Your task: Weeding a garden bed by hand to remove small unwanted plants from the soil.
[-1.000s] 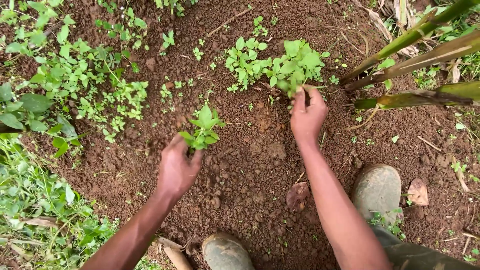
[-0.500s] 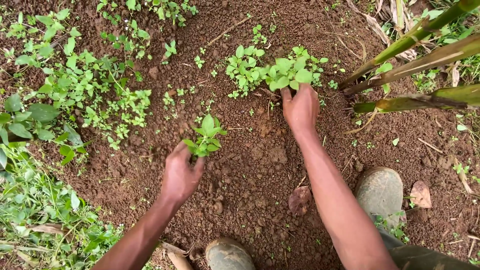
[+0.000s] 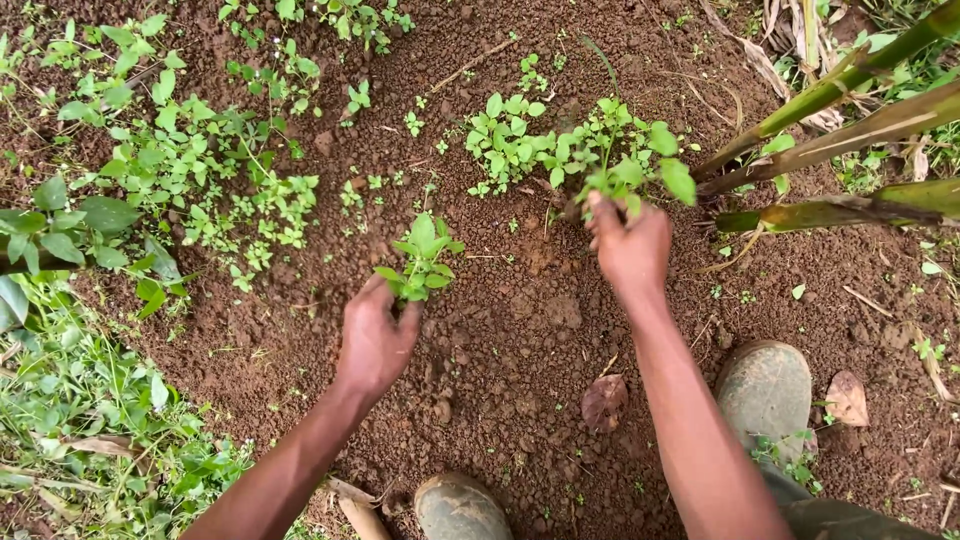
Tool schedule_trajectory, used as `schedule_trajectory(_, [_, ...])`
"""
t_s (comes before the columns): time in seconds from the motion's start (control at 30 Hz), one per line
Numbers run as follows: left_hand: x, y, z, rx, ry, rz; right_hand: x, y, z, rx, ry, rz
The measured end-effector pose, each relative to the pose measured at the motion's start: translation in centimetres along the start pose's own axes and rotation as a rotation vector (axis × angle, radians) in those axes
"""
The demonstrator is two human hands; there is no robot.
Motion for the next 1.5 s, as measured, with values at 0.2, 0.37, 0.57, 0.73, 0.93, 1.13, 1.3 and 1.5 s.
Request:
schedule_trajectory(0.2, [0.6,-0.2,1.0,0.237,0.218,-0.106,-1.0,4.9,-3.3,-0.253,-0.172,0.07])
schedule_trajectory(0.37, [4.5,-1.5,0.6,0.32,0.302,-0.189,-2.9,7.8,-4.6,-0.358,-0.248,0.044])
schedule_trajectory(0.57, [5.7,-2.0,0.6,0.346,0.387,-0.223,-5.6,9.0,-6.5,-0.387,-0.303,-0.005])
schedule_trajectory(0.73, [6.4,-2.5,0.6,0.28,0.404,-0.235,-5.5,9.5,-6.3,-0.369,-0.271,0.06])
schedule_trajectory(0.93, [4.4,-1.5,0.9,0.258,0.332,-0.197,-4.5,10.5,-6.3,-0.44,-0.138,0.305])
schedule_trajectory(1.13, [2.2,-1.5,0.8,0.256,0.16,-0.177,-4.5,7.5,-4.7,-0.597,-0.275,0.323])
schedule_trajectory(1.3, [3.3,-2.6,-0.1,0.311,0.078,-0.176,-0.7,4.2,1.6,-0.035,-0.15,0.09])
schedule_trajectory(1.5, [1.6,-2.0,0.4,0.253,0.001,-0.186,2.8,7.2,8.3,-0.004,-0.296,-0.149])
Point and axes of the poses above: each hand's wrist, its own z-axis towards the middle knuckle, its own y-axis out of the palm, x = y × z, the point moved 2 cm from there along z, towards the middle knuckle, and after that the axes turned 6 degrees about -x, right-handed, at the moved point
